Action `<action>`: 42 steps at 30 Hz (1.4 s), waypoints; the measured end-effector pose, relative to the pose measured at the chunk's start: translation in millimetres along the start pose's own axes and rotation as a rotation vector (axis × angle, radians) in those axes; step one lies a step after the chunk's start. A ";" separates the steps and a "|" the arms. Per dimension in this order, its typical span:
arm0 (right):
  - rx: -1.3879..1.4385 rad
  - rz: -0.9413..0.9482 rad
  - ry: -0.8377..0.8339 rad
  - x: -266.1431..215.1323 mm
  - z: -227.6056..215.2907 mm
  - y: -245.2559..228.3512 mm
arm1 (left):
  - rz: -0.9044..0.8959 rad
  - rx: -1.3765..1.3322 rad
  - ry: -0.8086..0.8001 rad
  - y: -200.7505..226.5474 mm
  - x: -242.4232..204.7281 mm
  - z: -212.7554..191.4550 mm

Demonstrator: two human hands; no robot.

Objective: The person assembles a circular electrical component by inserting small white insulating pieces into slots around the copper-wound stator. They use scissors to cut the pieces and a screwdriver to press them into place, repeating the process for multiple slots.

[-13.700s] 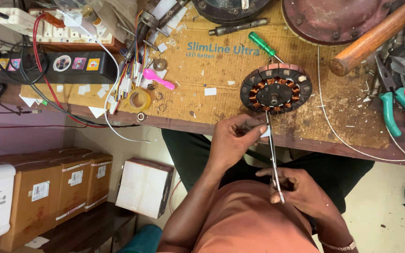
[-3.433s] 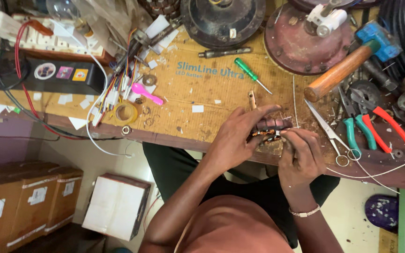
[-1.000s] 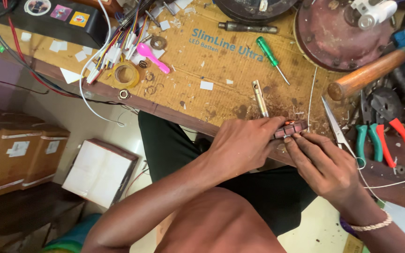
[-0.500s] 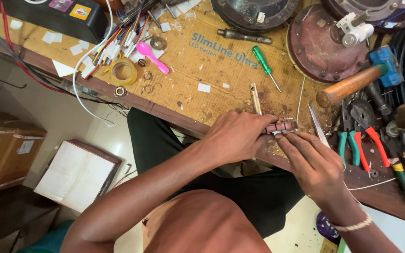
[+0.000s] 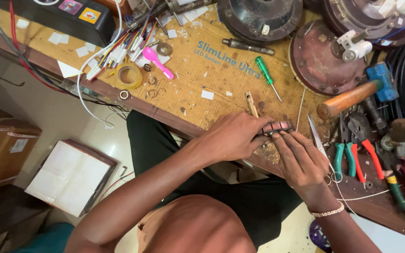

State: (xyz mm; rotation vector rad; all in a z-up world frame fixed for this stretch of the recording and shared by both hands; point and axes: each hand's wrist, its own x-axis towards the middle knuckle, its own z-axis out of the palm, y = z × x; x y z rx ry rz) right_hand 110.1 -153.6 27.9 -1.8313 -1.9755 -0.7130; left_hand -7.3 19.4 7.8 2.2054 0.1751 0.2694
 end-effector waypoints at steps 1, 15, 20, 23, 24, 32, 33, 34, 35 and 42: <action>-0.004 0.000 0.011 0.4 0.7 -0.2 | -0.001 0.007 -0.018 -0.7 0.5 -0.9; 0.106 0.237 0.090 -30.9 3.9 -19.2 | 0.287 -0.215 -0.246 -25.0 -9.0 -11.2; 0.291 0.575 -0.029 -36.0 10.3 -28.8 | 0.134 -0.182 -0.157 -22.3 -21.1 -8.3; 0.439 0.635 -0.089 -26.7 3.8 -24.8 | 0.047 -0.177 -0.136 -16.3 -27.1 -6.5; 0.476 0.644 -0.101 -23.9 1.6 -23.9 | 0.034 -0.183 -0.116 -14.7 -30.1 -4.5; 0.564 0.837 -0.012 -20.7 7.3 -37.9 | 0.186 -0.279 0.422 -13.6 -53.5 38.3; 0.562 0.832 -0.003 -21.2 7.8 -40.1 | 0.166 -0.304 0.437 -14.6 -53.8 44.4; 0.560 0.826 0.007 -21.4 8.0 -42.2 | 0.160 -0.287 0.451 -15.6 -54.4 49.4; 0.563 0.827 0.010 -21.4 7.4 -43.7 | 0.155 -0.269 0.469 -16.4 -54.9 53.4; 0.583 0.877 0.023 -16.7 3.3 -53.8 | 0.138 -0.072 0.598 -3.9 -59.2 65.8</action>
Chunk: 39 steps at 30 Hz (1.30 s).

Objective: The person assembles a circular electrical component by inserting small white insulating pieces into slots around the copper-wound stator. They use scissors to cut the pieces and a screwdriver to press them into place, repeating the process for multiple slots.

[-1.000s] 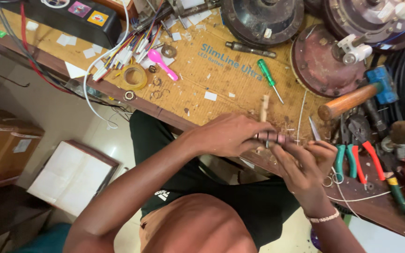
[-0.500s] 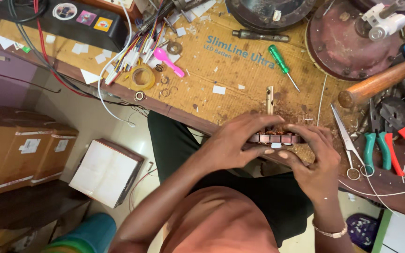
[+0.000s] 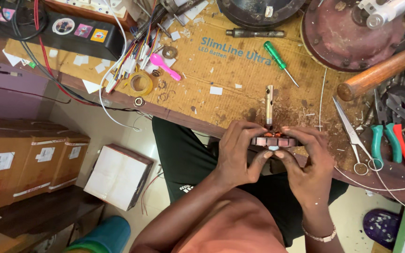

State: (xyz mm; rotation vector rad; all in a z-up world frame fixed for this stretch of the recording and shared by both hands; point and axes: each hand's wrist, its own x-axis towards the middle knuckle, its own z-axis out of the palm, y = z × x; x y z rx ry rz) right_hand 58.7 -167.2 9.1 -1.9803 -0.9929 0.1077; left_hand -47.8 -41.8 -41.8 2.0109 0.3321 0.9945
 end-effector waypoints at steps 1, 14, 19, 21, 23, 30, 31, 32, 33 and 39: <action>0.011 -0.007 -0.001 -0.2 0.3 -0.3 | 0.001 0.016 0.001 1.8 -0.3 -0.1; 0.061 -0.038 0.046 -12.4 3.8 4.3 | 0.037 0.049 -0.051 3.2 -3.4 -1.1; 0.030 -0.057 0.059 -17.2 4.9 -0.3 | 0.077 0.060 -0.076 -1.4 -6.3 -4.0; 0.027 -0.063 0.075 -17.0 6.0 -1.3 | 0.075 0.067 -0.077 -1.8 -6.8 -3.4; 0.025 -0.070 0.077 -16.3 6.7 -1.0 | 0.079 0.065 -0.075 -2.4 -6.1 -2.6; 0.026 -0.050 0.064 -17.8 6.1 3.7 | 0.064 0.034 -0.066 0.7 -4.6 -2.6; 0.034 -0.039 0.069 -18.8 6.5 4.0 | 0.061 0.032 -0.068 1.6 -4.7 -2.9; 0.031 -0.031 0.069 -20.1 6.5 4.0 | 0.058 0.031 -0.069 2.8 -4.9 -3.4; 0.030 -0.024 0.072 -21.1 7.1 3.9 | 0.056 0.030 -0.071 3.7 -4.8 -4.1; 0.068 -0.005 0.085 -27.7 5.5 5.2 | 0.052 0.036 -0.080 9.1 -8.4 -3.8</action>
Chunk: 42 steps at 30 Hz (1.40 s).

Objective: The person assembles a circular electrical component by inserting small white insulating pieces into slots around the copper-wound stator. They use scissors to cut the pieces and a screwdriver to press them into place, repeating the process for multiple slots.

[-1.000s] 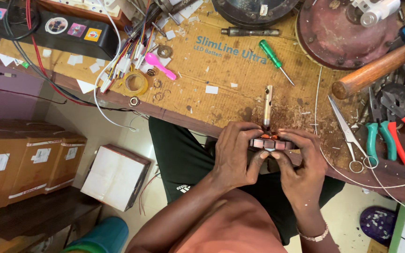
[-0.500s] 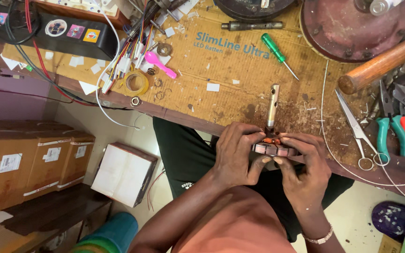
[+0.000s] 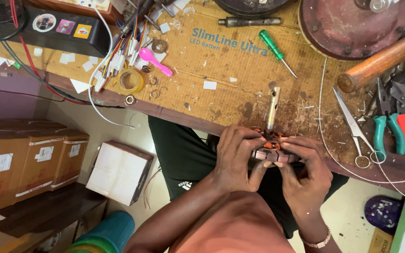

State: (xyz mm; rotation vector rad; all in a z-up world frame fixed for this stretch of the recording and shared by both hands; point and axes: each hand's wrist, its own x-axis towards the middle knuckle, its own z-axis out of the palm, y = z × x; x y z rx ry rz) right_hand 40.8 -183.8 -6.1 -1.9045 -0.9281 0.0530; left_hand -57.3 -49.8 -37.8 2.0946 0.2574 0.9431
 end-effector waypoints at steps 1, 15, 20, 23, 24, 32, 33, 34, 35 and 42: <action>0.004 -0.003 -0.001 -0.9 -1.2 0.1 | 0.011 -0.005 -0.012 -0.4 -1.0 -0.1; -0.098 0.050 -0.094 -10.7 -12.9 -4.7 | 0.129 -0.042 -0.064 -16.5 -9.6 3.6; -0.105 0.021 -0.088 -8.3 -9.1 -1.6 | 0.130 -0.026 -0.005 -14.9 -7.7 9.7; -0.092 0.035 -0.085 -10.2 -8.0 -1.4 | 0.128 -0.031 0.000 -14.7 -7.3 8.7; -0.089 0.038 -0.087 -10.8 -8.5 -1.0 | 0.126 -0.032 0.000 -14.5 -7.7 8.7; -0.053 0.083 -0.097 -18.1 -9.6 3.9 | 0.110 -0.041 -0.001 -15.0 -16.9 9.4; -0.063 0.065 -0.099 -18.6 -9.4 5.6 | 0.112 -0.037 -0.012 -16.1 -17.9 9.0; -0.074 0.046 -0.098 -18.3 -9.1 7.6 | 0.123 -0.030 -0.009 -17.6 -17.7 9.2; -0.053 0.024 -0.081 -17.8 -8.8 9.9 | 0.135 -0.022 -0.005 -19.2 -16.8 9.7; -0.021 -0.015 -0.051 -25.3 -1.8 18.2 | 0.162 -0.055 0.028 -23.8 -10.9 12.1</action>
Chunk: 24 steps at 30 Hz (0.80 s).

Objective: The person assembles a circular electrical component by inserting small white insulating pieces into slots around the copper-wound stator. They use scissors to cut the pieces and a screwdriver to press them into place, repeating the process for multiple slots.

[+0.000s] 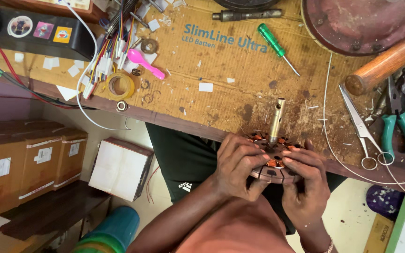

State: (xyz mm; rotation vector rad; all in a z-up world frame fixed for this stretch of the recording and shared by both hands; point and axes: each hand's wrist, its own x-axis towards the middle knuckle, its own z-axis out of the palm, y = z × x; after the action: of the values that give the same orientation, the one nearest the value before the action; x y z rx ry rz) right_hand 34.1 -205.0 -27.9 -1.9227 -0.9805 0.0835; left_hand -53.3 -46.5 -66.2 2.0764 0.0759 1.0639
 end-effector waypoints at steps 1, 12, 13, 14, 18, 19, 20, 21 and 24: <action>-0.002 -0.001 -0.004 0.0 0.4 0.4 | -0.010 -0.001 0.008 1.7 0.8 -0.1; -0.036 0.070 -0.030 17.7 -2.7 -9.5 | -0.120 -0.008 0.051 12.8 9.5 0.6; -0.045 0.092 -0.052 22.7 -3.9 -7.6 | -0.146 0.002 0.040 12.3 12.9 0.5; 0.039 0.106 -0.029 27.2 -2.7 -4.8 | -0.170 0.012 0.024 10.7 16.7 -0.8; 0.137 -0.107 0.138 38.1 10.2 11.2 | -0.287 0.011 -0.050 8.0 33.3 -7.8; 0.100 -0.224 0.193 38.1 14.9 15.2 | -0.279 0.004 -0.058 7.1 37.4 -9.4; 0.013 -0.232 0.182 35.8 18.3 18.1 | -0.277 0.000 -0.064 6.9 40.7 -11.0; -0.074 -0.240 0.172 33.2 21.7 20.8 | -0.275 -0.005 -0.070 6.5 43.8 -12.5; -0.210 -0.252 0.213 26.7 29.9 28.9 | -0.307 -0.032 -0.164 8.1 49.5 -14.4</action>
State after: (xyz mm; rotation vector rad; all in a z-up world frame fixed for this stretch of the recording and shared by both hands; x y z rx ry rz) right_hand 56.5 -172.8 -58.0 -1.9305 -1.1106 -0.3756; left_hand -33.8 -24.5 -23.2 2.0351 0.2842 0.7033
